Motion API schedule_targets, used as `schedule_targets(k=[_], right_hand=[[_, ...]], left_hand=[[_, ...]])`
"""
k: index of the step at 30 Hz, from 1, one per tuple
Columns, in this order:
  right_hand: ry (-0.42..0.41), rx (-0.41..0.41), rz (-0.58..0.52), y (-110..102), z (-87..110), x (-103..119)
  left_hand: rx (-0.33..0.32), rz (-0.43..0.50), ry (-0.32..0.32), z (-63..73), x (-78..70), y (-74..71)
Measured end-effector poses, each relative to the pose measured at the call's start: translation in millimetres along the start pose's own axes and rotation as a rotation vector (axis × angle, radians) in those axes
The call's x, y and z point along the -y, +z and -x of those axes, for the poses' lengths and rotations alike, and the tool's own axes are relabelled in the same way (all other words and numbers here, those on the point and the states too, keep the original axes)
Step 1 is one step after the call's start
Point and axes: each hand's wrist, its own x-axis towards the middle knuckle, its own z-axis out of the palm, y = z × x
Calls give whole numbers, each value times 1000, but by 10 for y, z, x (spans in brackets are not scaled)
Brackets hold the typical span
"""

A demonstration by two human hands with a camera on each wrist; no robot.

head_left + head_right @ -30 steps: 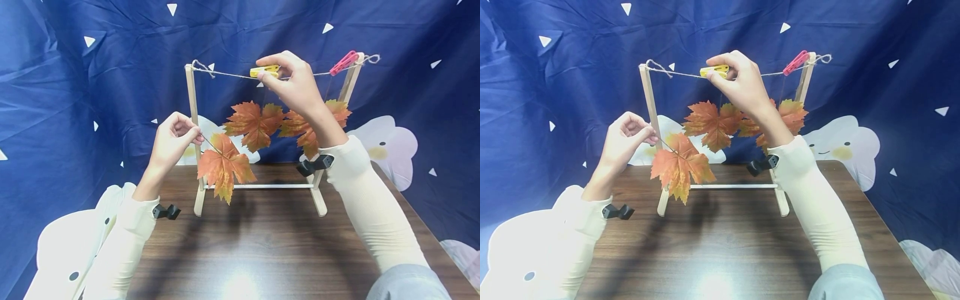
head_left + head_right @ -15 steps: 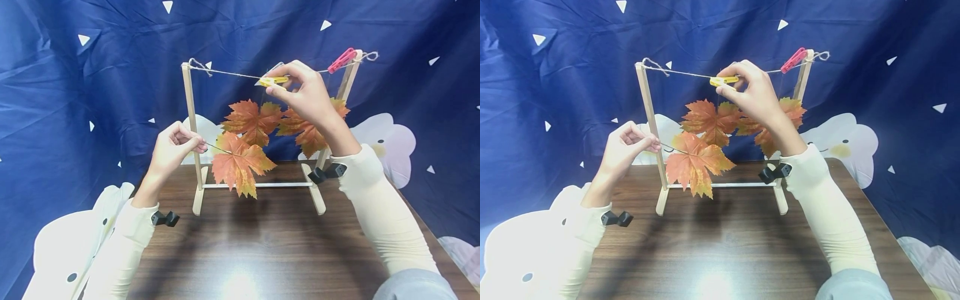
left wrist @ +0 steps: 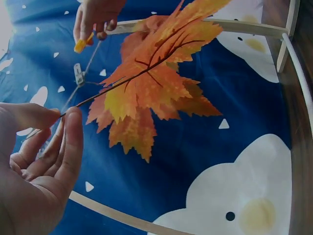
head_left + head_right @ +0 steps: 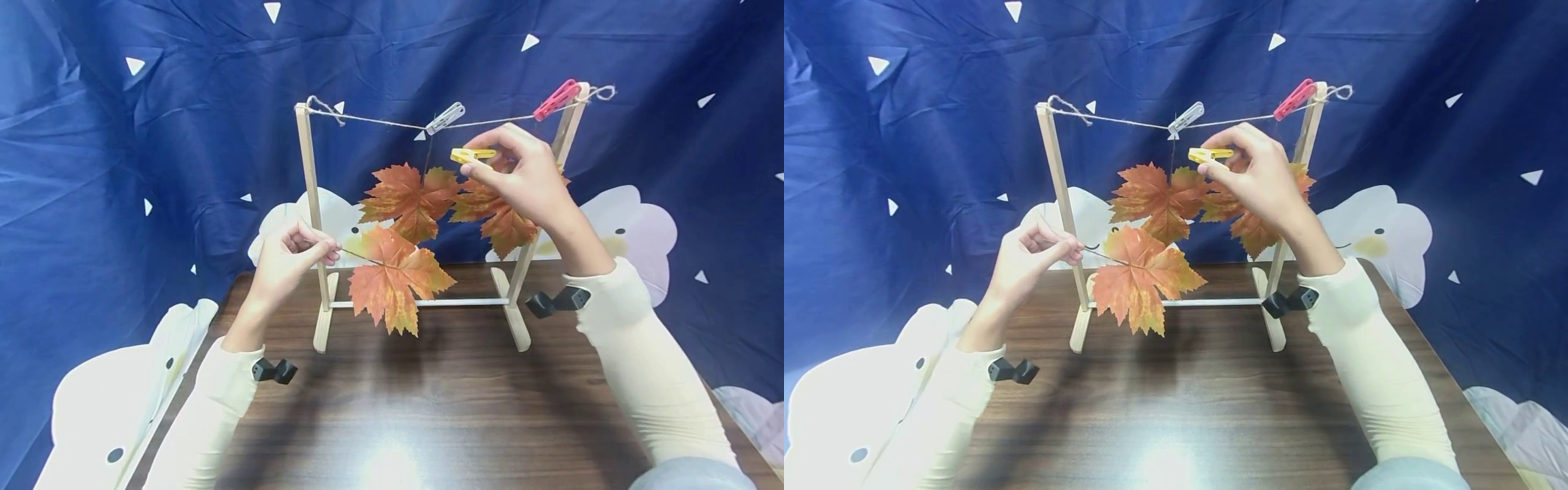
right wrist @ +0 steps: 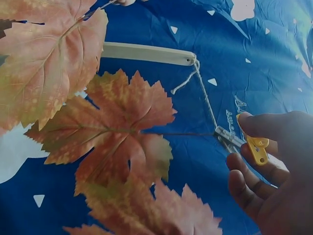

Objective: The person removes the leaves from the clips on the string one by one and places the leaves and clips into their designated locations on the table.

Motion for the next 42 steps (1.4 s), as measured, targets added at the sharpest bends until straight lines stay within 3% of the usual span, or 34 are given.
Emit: schedule_targets(k=[9, 22, 34, 42], right_hand=[[24, -8, -8, -52, 182, -211], [77, -2, -5, -118, 467, -510], [105, -13, 9, -185, 678, -771], [155, -35, 8, -272, 780, -914]], left_hand=[[-45, -37, -1, 110, 111, 55], [-74, 50, -40, 269, 284, 96], [-101, 35, -59, 418, 518, 117], [-114, 72, -63, 525, 680, 130]])
